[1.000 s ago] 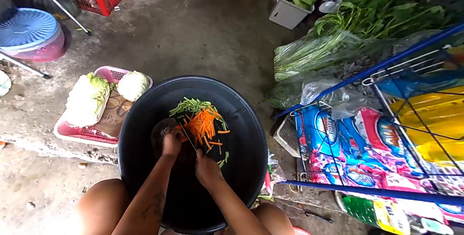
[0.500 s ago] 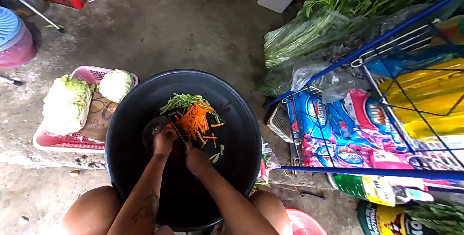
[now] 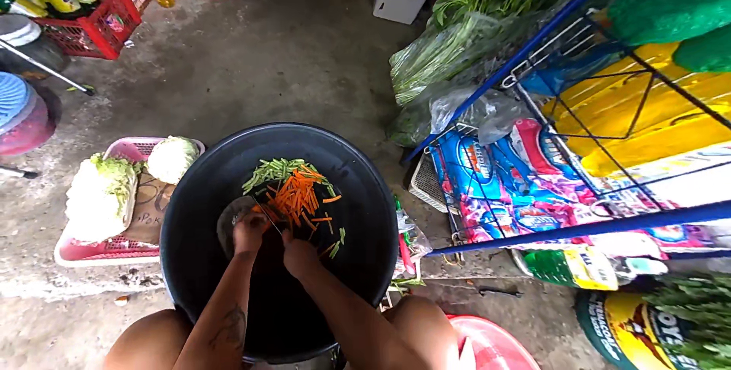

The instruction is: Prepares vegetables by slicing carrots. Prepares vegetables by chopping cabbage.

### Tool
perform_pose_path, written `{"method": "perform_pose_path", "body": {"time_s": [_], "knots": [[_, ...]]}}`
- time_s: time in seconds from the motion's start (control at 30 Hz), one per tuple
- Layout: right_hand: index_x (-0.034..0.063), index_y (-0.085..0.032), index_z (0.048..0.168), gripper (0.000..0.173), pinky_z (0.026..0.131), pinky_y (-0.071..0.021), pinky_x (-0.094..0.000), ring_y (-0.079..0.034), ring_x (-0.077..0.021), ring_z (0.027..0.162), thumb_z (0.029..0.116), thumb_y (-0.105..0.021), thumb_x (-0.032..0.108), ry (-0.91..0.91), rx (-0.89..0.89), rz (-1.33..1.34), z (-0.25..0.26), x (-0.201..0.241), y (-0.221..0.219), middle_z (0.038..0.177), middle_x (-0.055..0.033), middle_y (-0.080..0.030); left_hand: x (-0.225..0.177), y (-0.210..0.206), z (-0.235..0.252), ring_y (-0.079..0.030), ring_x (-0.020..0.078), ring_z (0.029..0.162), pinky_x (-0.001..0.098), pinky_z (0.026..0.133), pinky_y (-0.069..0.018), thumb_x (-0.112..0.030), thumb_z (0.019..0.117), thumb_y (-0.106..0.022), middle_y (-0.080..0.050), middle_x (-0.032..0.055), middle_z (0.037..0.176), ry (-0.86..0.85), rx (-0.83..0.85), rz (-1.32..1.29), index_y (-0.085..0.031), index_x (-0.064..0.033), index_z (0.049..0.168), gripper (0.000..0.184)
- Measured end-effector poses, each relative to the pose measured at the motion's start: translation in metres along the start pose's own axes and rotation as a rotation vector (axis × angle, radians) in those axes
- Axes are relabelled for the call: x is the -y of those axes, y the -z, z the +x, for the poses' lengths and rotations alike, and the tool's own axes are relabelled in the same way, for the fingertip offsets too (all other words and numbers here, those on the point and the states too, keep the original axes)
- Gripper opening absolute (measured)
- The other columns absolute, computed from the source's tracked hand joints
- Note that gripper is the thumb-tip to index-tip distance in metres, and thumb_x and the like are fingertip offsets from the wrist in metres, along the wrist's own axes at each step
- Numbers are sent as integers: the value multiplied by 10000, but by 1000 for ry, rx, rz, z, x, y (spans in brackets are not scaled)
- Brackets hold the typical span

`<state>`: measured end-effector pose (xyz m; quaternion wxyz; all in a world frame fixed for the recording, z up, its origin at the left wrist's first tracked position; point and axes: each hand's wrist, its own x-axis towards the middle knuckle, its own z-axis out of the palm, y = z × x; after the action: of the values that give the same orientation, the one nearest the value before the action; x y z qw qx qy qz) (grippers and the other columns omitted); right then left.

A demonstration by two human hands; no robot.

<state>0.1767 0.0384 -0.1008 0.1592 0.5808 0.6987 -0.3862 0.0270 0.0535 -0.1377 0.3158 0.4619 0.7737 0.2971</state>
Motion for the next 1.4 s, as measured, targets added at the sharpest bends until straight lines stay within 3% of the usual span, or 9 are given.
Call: {"method": "perform_pose_path", "body": {"time_s": [0.13, 0.2, 0.27, 0.47, 0.67, 0.83, 1.27, 1.4], "knots": [[107, -268, 1617, 538, 1007, -523, -586, -657, -412, 1187, 1130, -391, 298, 124, 54, 219, 20, -31, 12, 1319, -264, -633, 1, 2, -1, -626, 298, 1211, 455, 1075, -490, -138, 992, -674, -658, 200, 1272, -11, -16, -14, -742, -20, 1125, 191], [83, -271, 1613, 544, 971, -530, -571, -667, -408, 1130, 1131, -404, 295, 170, 60, 311, 27, -43, 14, 1316, -277, -617, -1, 4, -1, -626, 299, 1208, 458, 1074, -487, -145, 993, -681, -664, 195, 1258, -12, -26, -11, -744, -22, 1115, 184], [87, -303, 1604, 524, 1028, -514, -569, -655, -399, 1198, 1130, -393, 289, 140, 15, 241, 19, -40, 13, 1321, -256, -636, 0, 4, -2, -628, 290, 1201, 446, 1069, -492, -146, 991, -682, -663, 193, 1257, 2, -28, 0, -742, -19, 1111, 185], [147, -407, 1503, 417, 927, -563, -570, -702, -383, 1115, 1139, -310, 327, 34, -42, 18, -23, -6, 17, 1172, -193, -706, 0, 1, -3, -626, 285, 1199, 437, 1061, -499, -141, 1003, -661, -646, 190, 1279, 22, -31, -24, -726, -6, 1120, 190], [151, -413, 1500, 426, 921, -563, -572, -705, -394, 1104, 1143, -277, 340, 0, -27, -60, -41, -1, 19, 1149, -197, -715, 0, 1, -4, -621, 296, 1214, 438, 1065, -497, -142, 1007, -656, -641, 199, 1292, 44, -41, -25, -724, -3, 1121, 192], [155, -384, 1524, 428, 927, -558, -582, -694, -391, 1141, 1143, -279, 318, -49, 22, -125, -48, 12, 32, 1210, -195, -701, -1, 2, -5, -617, 285, 1231, 432, 1083, -486, -147, 1016, -643, -644, 194, 1298, 29, -40, -13, -717, 3, 1124, 199], [127, -342, 1549, 434, 972, -538, -582, -654, -381, 1219, 1125, -338, 220, -1, 81, -57, -16, 23, 39, 1310, -202, -652, 0, -1, -5, -649, 244, 1154, 383, 1024, -527, -121, 994, -669, -650, 188, 1266, 27, -67, -50, -734, -6, 1109, 174], [132, -339, 1568, 455, 960, -550, -572, -684, -394, 1156, 1141, -304, 286, 28, 15, -13, -1, 1, 11, 1229, -219, -685, 1, -4, -4, -650, 246, 1135, 383, 1007, -533, -123, 981, -692, -654, 189, 1242, 4, -91, -69, -738, -9, 1088, 163]]}}
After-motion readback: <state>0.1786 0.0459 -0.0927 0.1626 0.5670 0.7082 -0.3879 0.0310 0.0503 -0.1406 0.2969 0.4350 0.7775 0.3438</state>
